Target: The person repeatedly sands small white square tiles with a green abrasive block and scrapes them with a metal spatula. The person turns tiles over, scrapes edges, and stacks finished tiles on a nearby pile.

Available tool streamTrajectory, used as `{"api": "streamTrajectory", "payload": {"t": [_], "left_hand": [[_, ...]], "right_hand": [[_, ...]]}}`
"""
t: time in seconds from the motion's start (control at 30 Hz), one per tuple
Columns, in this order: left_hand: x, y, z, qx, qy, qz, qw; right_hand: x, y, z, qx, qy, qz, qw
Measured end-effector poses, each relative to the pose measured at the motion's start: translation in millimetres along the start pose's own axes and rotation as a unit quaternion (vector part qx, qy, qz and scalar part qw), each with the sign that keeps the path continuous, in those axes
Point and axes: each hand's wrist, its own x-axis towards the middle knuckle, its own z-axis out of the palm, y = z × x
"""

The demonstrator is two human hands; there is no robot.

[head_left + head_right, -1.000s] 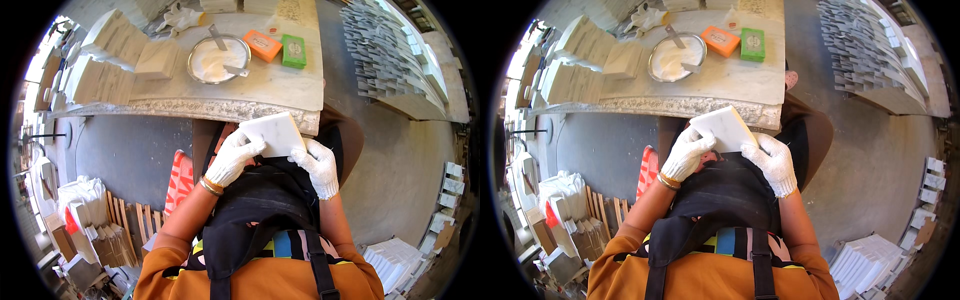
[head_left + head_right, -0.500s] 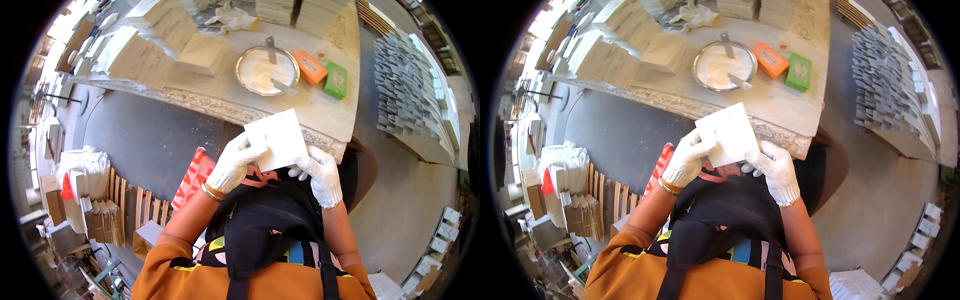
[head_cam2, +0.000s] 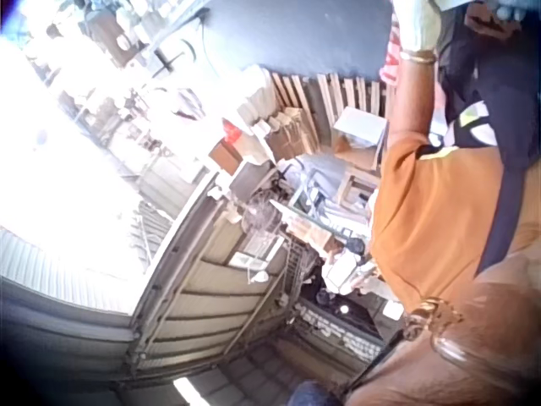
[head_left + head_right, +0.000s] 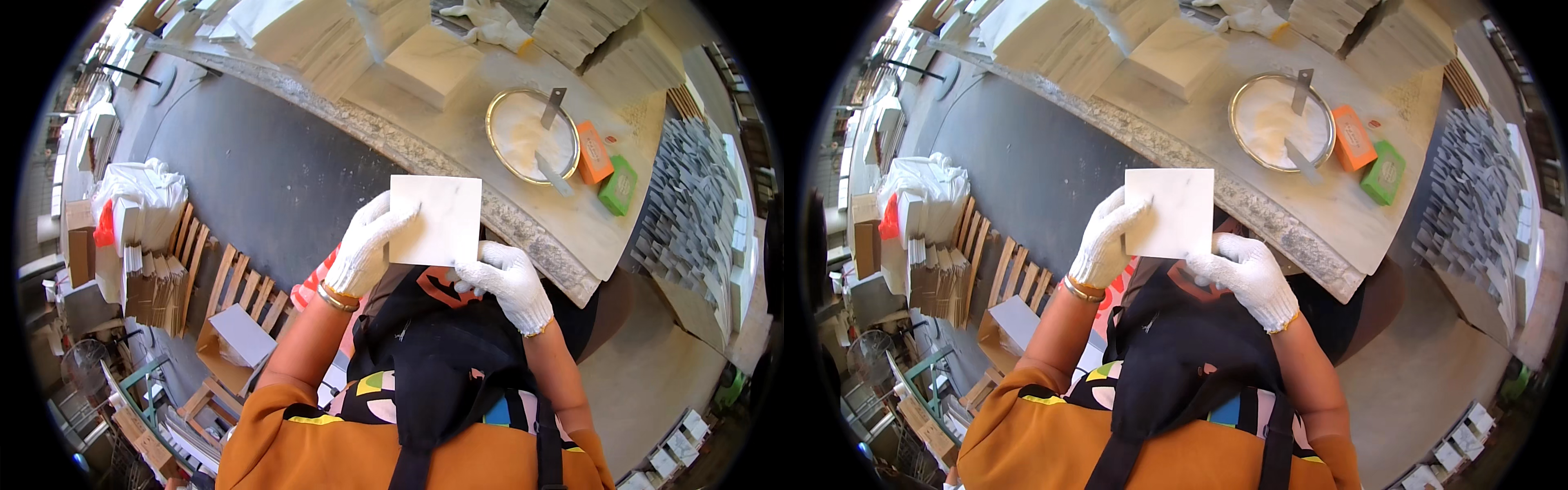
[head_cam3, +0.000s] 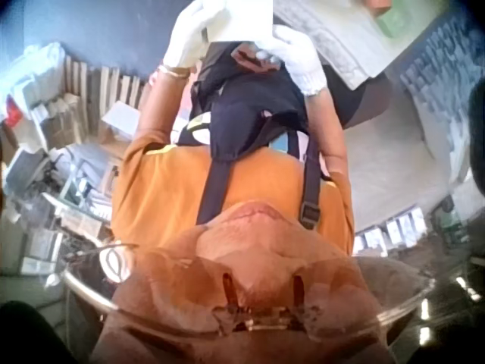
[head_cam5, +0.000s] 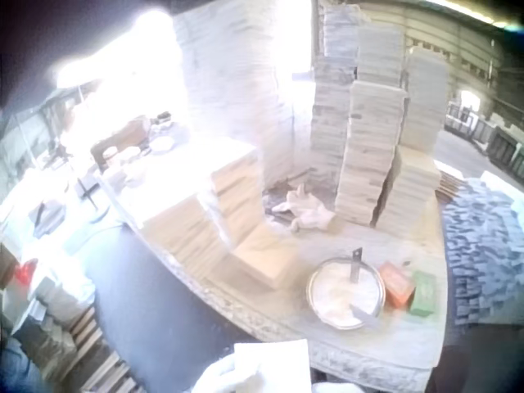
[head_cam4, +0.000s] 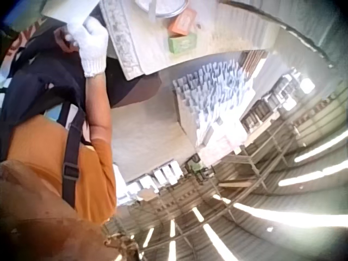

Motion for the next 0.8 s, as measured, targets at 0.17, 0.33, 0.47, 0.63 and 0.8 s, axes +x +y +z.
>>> {"api": "streamTrajectory", "payload": {"t": [0.17,0.33,0.47,0.63,0.8], "left_hand": [[2,11,-27,0.005,0.004,-0.006,1.000],[0,25,-38,0.016,0.007,-0.018,1.000],[-2,27,-50,0.022,0.013,-0.020,0.999],[-5,26,-55,0.012,0.011,-0.015,1.000],[-6,27,-56,0.025,0.017,-0.017,0.999]], "right_hand": [[24,-14,8,-0.041,-0.067,0.017,0.997],[49,-28,12,0.025,-0.038,-0.041,0.998],[71,-31,2,-0.019,0.012,-0.079,0.997],[74,-29,2,0.021,0.079,-0.096,0.992],[73,-17,3,0.059,0.039,-0.057,0.996]]}}
